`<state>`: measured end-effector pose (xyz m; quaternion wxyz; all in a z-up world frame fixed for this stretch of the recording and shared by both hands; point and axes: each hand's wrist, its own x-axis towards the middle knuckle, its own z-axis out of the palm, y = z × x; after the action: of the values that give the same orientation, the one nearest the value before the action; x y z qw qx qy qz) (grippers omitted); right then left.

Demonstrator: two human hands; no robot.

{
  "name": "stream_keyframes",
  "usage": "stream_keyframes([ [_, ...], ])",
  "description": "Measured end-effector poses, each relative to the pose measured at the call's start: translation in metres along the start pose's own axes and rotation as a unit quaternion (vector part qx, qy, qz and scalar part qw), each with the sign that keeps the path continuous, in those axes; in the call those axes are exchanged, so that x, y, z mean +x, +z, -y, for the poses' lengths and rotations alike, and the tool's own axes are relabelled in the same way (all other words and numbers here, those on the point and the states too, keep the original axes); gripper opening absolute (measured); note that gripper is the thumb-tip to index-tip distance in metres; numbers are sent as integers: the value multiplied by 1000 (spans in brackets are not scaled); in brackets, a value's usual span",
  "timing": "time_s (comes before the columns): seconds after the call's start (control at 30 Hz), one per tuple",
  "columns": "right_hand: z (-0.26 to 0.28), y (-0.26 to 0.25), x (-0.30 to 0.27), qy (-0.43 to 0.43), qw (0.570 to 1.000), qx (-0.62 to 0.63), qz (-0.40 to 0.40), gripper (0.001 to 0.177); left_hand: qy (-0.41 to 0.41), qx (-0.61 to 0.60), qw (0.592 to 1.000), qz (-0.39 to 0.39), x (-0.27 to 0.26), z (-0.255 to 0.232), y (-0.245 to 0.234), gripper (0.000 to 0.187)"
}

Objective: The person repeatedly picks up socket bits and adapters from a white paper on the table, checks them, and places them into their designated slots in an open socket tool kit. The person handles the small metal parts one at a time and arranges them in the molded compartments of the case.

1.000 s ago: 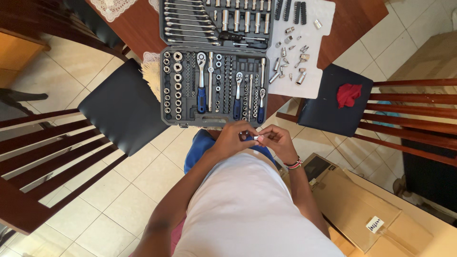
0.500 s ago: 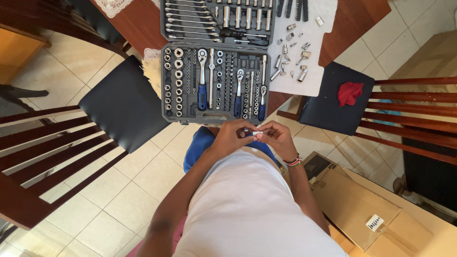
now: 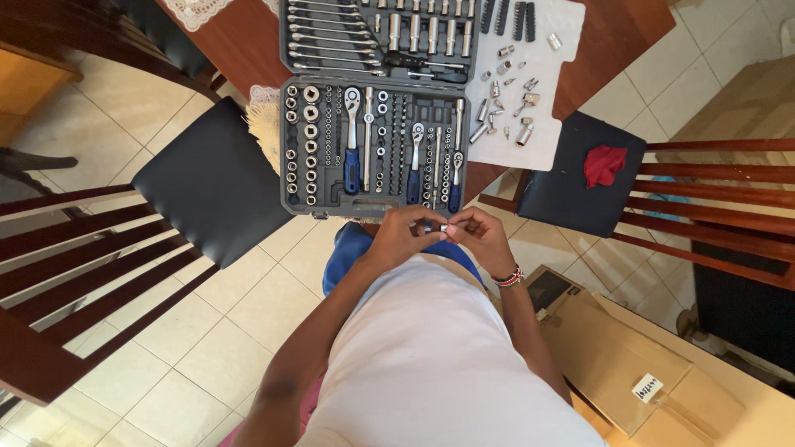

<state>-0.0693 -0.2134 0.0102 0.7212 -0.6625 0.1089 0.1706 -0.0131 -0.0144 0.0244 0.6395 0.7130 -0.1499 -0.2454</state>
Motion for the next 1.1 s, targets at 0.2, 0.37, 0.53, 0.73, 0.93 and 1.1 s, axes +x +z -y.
stream_keyframes([
  [0.2,-3,-7,4,4,1000,9,6,17,-20,8,1000,-11,7,3,4,24],
  [0.37,-6,-16,9,9,1000,12,24,17,0,9,1000,-24,12,3,8,22],
  [0.53,-6,-21,15,19,999,9,37,18,-7,18,999,-46,13,1,9,22],
  [0.73,-11,-19,17,34,999,6,28,18,-13,19,998,-54,12,3,8,24],
  [0.93,-14,-18,15,20,999,22,22,20,-17,28,999,-44,14,4,7,23],
  [1.1,-15,-24,15,11,1000,6,2,19,-10,19,999,-39,18,8,11,22],
])
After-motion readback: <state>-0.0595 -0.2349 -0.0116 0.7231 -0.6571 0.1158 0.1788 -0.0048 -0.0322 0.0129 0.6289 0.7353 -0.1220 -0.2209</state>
